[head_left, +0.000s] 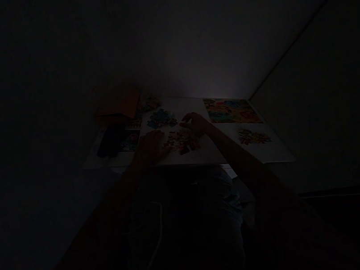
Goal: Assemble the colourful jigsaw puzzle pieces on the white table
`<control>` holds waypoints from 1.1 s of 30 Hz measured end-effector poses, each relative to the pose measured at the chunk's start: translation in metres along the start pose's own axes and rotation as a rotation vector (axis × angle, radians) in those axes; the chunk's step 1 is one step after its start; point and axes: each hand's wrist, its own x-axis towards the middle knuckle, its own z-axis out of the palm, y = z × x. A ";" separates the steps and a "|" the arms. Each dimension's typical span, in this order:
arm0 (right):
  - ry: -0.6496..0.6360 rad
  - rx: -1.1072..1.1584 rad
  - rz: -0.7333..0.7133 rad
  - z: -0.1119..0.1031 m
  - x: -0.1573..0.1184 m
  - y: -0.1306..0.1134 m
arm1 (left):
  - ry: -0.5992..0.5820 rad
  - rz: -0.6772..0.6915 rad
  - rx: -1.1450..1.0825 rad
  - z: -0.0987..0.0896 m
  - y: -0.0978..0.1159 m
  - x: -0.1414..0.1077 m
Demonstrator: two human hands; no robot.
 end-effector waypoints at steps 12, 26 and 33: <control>-0.027 -0.352 -0.054 0.054 0.059 -0.046 | 0.006 -0.010 -0.023 0.002 0.000 -0.002; 0.133 0.339 -0.170 -0.060 -0.003 -0.068 | 0.021 -0.007 -0.018 0.004 -0.003 -0.001; 0.100 0.328 -0.177 -0.102 -0.054 -0.080 | -0.011 -0.029 0.035 -0.003 0.002 0.000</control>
